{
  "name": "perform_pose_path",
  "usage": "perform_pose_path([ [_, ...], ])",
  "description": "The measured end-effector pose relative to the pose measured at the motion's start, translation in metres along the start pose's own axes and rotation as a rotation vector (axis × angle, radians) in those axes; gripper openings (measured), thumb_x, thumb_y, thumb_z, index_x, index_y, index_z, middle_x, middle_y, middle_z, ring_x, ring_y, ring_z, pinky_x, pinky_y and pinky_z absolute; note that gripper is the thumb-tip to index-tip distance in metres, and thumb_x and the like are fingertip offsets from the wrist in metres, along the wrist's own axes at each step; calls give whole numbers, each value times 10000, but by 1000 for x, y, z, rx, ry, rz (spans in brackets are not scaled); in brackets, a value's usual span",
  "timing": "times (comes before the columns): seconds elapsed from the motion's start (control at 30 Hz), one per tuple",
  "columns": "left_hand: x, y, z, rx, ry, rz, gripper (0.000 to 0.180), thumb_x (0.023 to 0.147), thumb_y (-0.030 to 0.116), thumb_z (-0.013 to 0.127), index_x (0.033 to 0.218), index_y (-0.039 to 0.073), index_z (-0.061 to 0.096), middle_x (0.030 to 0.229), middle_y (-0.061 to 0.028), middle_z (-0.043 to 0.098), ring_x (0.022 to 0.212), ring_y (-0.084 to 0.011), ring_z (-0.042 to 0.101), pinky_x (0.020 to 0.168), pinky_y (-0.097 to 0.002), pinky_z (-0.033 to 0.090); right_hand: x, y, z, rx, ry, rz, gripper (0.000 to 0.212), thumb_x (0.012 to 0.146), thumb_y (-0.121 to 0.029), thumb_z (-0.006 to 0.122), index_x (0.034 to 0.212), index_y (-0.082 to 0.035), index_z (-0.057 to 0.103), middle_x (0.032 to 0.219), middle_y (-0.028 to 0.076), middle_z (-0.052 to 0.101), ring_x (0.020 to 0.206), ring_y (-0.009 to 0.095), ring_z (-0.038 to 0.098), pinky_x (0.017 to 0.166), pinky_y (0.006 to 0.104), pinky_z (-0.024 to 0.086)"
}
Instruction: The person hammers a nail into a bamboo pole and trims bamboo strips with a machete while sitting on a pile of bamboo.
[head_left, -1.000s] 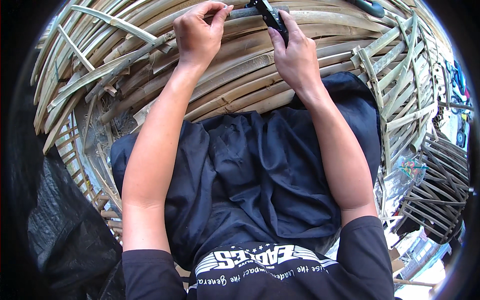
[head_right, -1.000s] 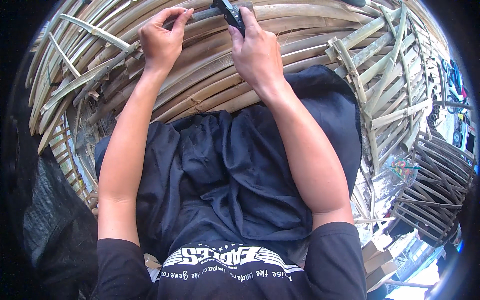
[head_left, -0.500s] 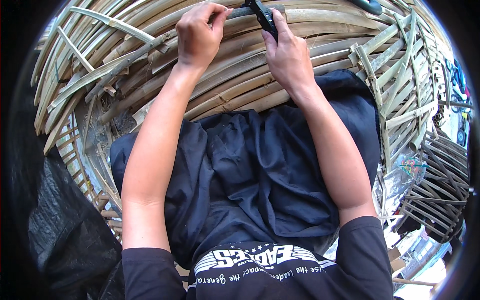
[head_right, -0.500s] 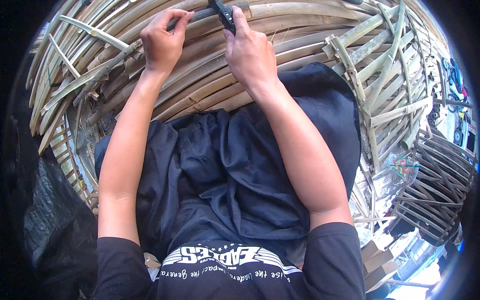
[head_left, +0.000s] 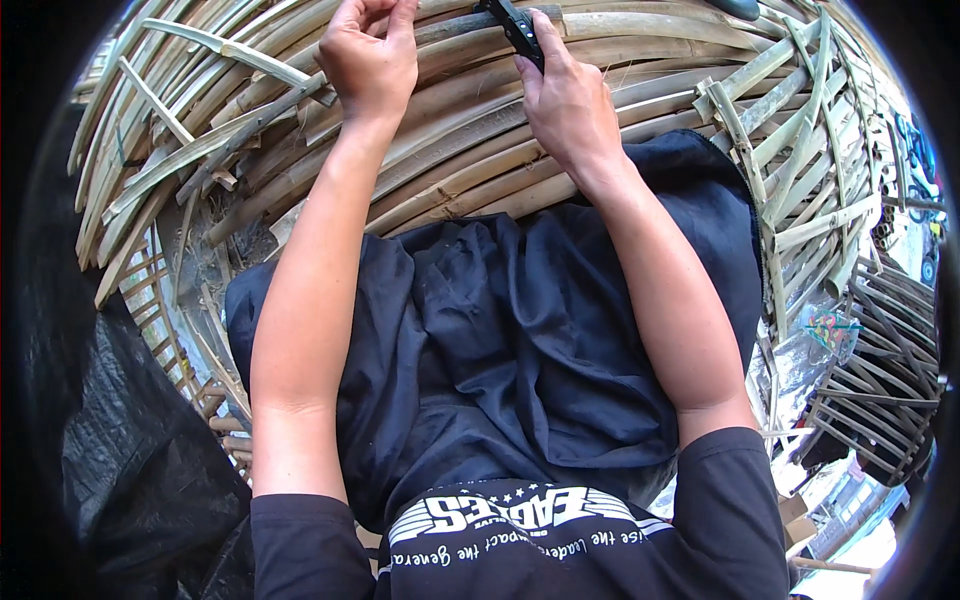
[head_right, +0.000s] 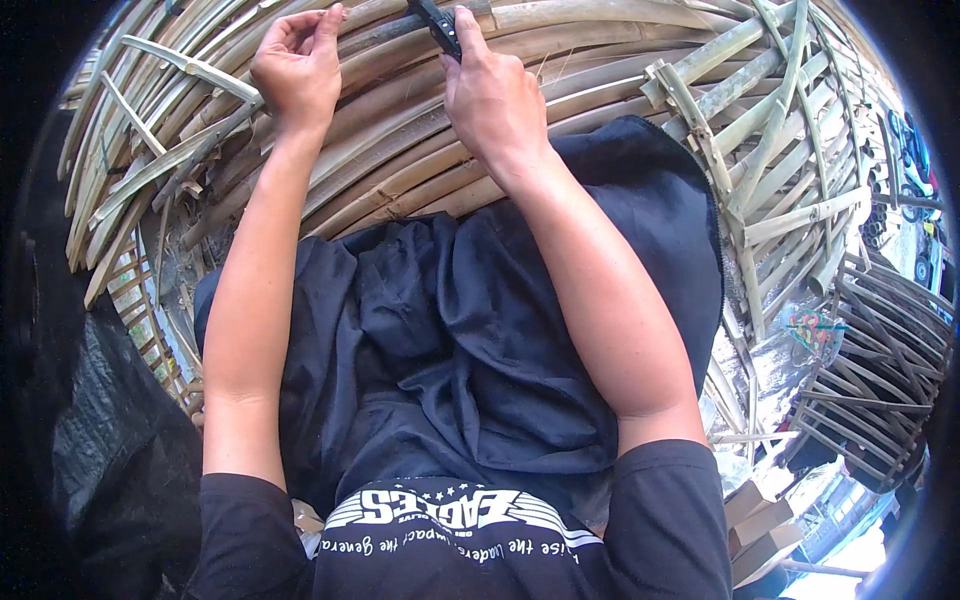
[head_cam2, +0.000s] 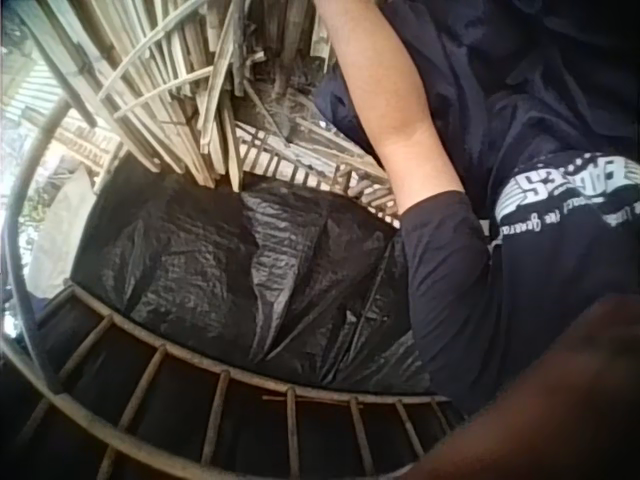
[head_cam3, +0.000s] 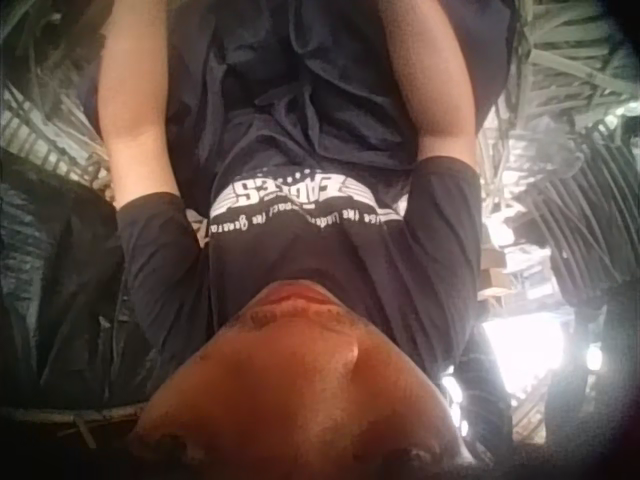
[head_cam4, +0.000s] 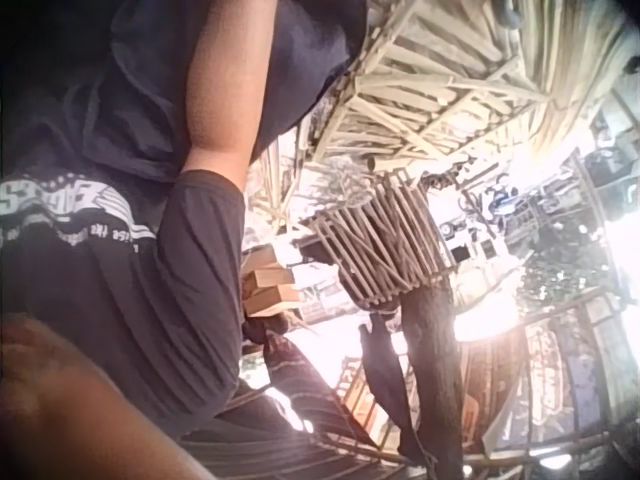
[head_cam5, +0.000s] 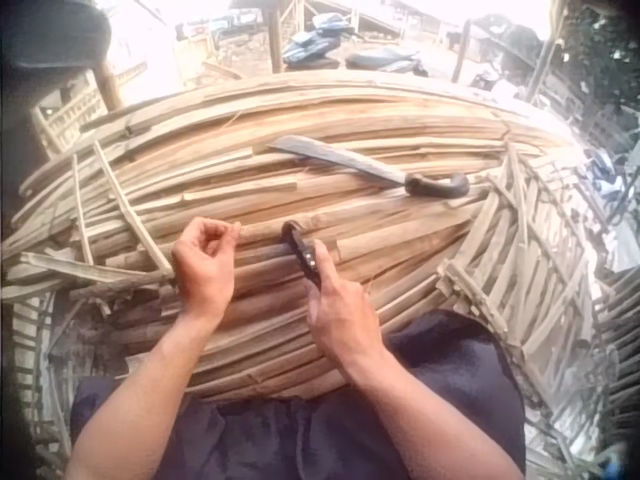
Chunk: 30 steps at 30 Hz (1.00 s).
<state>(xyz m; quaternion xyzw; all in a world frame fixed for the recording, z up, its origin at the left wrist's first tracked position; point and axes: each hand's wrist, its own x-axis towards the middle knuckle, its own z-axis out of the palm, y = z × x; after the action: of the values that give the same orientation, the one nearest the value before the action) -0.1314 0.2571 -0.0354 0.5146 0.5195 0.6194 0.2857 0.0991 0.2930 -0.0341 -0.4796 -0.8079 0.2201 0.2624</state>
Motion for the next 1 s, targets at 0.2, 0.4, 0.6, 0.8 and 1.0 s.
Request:
perform_pose_path([
  [0.2, -18, 2, 29, 349, 381, 170, 170, 914, 132, 742, 891, -17, 662, 855, -63, 704, 784, -93, 664, 750, -241, 551, 1, 5, 2, 24, -54, 45, 510, 965, -268, 574, 1451, -182, 442, 922, 284, 681, 889, 486, 653, 793, 548, 514],
  [0.4, -40, 15, 24, 802, 37, 389, 89, 847, 57, 716, 856, 27, 633, 1081, -110, 723, 1069, -336, 672, 1022, -523, 467, 5, 8, -3, 105, -30, -6, 496, 959, -247, 586, 1429, -144, 463, 884, 276, 679, 855, 484, 652, 762, 553, 505],
  [0.6, -40, 5, 23, 867, 7, 369, 86, 860, 74, 705, 866, 38, 628, 1160, -84, 710, 1177, -327, 632, 1113, -598, 342, 2, -2, -20, 181, -22, -70, 438, 947, -181, 611, 1365, -86, 521, 863, 274, 663, 825, 464, 645, 712, 517, 487],
  [0.8, -29, -1, 36, 644, 182, 217, 81, 832, 82, 747, 830, 41, 676, 995, -99, 743, 942, -272, 699, 1047, -490, 422, 9, 3, -12, 204, -97, -71, 500, 931, -93, 623, 1412, -109, 485, 891, 275, 664, 828, 453, 650, 697, 482, 493],
  [1.0, -21, 1, 42, 312, 307, 32, 95, 777, 42, 817, 841, 24, 749, 885, -80, 749, 799, -161, 672, 844, -296, 489, 10, 5, -10, 283, -155, -13, 582, 911, -33, 639, 1453, -130, 451, 897, 255, 665, 812, 451, 654, 708, 426, 512],
])
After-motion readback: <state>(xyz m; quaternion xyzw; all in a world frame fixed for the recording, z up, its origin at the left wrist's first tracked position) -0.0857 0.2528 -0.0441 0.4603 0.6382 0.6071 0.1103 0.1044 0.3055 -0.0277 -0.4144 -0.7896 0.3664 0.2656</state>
